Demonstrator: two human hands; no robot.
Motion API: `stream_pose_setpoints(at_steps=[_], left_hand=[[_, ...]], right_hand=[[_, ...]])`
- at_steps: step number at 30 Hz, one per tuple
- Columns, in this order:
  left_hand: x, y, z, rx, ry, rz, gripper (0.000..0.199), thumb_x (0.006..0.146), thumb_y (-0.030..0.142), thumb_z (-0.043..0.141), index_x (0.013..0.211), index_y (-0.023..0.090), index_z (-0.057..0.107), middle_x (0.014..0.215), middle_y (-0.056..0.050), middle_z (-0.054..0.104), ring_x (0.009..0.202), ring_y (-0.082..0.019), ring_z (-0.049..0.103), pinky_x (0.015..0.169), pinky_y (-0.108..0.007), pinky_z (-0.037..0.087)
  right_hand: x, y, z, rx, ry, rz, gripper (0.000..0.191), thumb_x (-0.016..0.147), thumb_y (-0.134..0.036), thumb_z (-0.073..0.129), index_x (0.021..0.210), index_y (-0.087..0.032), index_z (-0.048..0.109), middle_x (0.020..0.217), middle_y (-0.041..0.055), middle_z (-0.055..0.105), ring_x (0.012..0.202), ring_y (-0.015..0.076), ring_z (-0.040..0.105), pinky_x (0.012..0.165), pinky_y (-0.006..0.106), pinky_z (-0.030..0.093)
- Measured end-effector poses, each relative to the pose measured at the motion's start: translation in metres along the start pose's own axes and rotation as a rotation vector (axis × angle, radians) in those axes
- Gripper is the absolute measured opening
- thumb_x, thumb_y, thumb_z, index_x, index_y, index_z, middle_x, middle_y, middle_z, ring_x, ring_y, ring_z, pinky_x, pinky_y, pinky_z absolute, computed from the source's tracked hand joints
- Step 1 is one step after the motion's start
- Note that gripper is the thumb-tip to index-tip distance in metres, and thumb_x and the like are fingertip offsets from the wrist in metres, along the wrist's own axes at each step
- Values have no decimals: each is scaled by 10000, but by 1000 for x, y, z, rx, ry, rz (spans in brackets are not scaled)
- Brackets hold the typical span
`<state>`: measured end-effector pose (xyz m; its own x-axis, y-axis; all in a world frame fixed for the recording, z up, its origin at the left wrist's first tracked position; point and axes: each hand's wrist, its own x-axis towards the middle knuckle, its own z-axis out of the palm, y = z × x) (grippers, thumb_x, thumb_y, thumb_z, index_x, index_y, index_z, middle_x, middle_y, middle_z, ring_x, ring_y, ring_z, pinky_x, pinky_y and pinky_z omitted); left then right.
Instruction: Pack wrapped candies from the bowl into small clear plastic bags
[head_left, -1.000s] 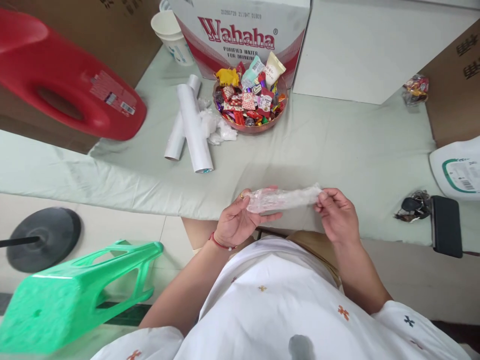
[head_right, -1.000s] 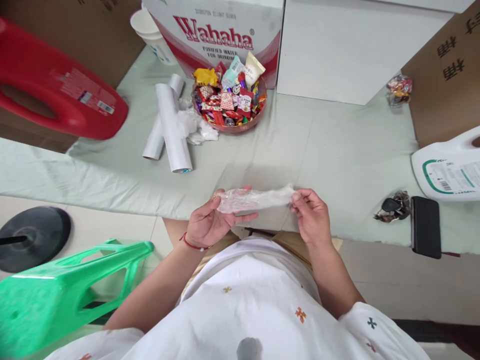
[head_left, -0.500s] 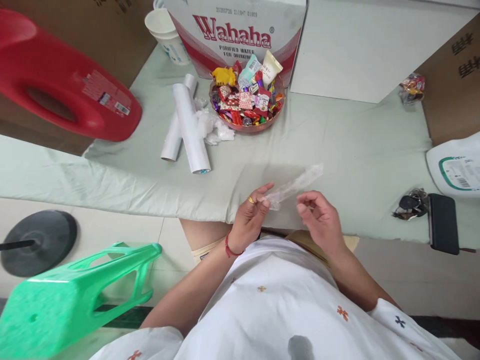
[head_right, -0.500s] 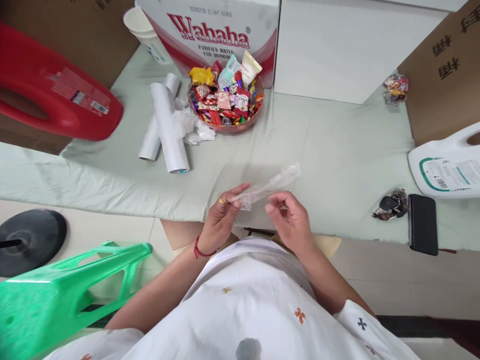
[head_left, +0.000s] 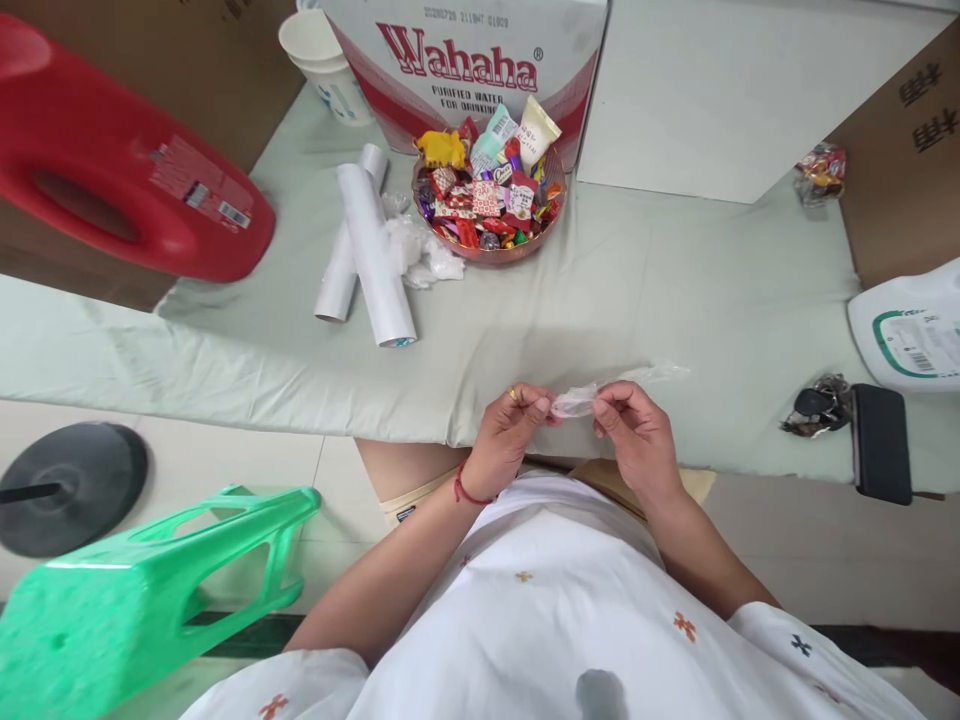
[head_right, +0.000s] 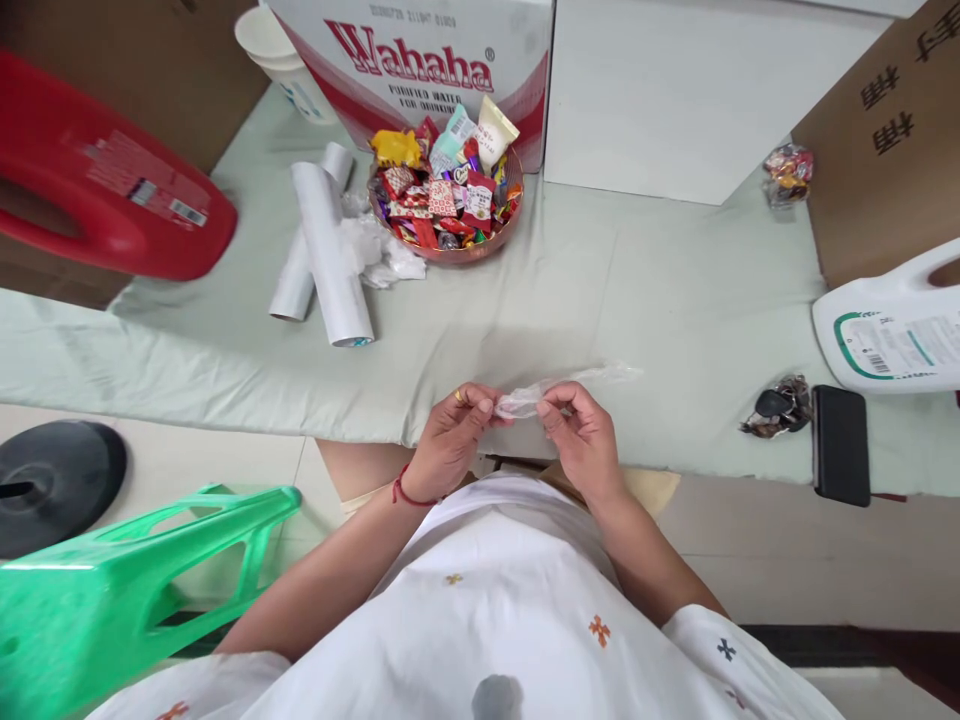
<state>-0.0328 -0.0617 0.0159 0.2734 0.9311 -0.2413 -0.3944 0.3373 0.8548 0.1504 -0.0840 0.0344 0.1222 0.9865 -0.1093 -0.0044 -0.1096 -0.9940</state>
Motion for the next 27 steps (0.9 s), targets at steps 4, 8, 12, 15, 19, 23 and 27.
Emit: stream_pose_setpoints(at_steps=[4,8,12,15,19,23,27], left_hand=[[4,6,2,26,58,-17,379,908,557,715,836,194,630,954,-30,703,825,-146,634,817,-301,510],[10,18,6,166,42,-36,445,897,625,683,798,195,624,854,-21,657,752,-147,568,756,-304,455],[13,29,13,368,-80,-61,378,854,559,750,845,187,682,815,-14,629,763,-150,537,727,-290,412],[15,30,16,402,-122,-119,323,830,486,775,818,173,692,783,-9,621,744,-141,524,715,-284,398],[17,26,14,292,-117,-192,327,817,470,772,794,168,649,742,14,577,708,-119,476,695,-274,369],[18,25,13,259,-32,-208,359,794,500,781,794,171,637,724,27,546,686,-109,431,666,-269,340],[19,26,16,317,-46,-233,404,782,560,777,813,169,683,733,15,578,700,-122,458,681,-282,361]], right_hand=[[-1,1,-7,-76,-35,-162,107,958,-342,687,908,-249,675,985,35,610,882,169,596,752,306,517],[-1,5,-15,-225,-70,-258,58,979,-299,648,945,-267,682,1048,59,623,1004,207,619,864,375,533],[-2,9,-21,-365,-91,-310,60,985,-283,630,977,-276,688,1087,72,636,1075,231,623,945,428,529],[-3,10,-23,-403,-110,-345,72,984,-249,628,998,-281,692,1121,67,635,1077,220,629,953,419,524],[-5,11,-24,-386,-117,-357,97,983,-210,628,1010,-281,688,1134,64,639,1077,211,635,950,409,522],[-5,12,-26,-362,-107,-346,95,982,-210,628,1007,-279,689,1139,64,645,1072,211,641,938,408,531],[-5,13,-27,-384,-116,-345,83,982,-233,628,1003,-280,693,1144,66,667,1074,219,649,940,417,535]])
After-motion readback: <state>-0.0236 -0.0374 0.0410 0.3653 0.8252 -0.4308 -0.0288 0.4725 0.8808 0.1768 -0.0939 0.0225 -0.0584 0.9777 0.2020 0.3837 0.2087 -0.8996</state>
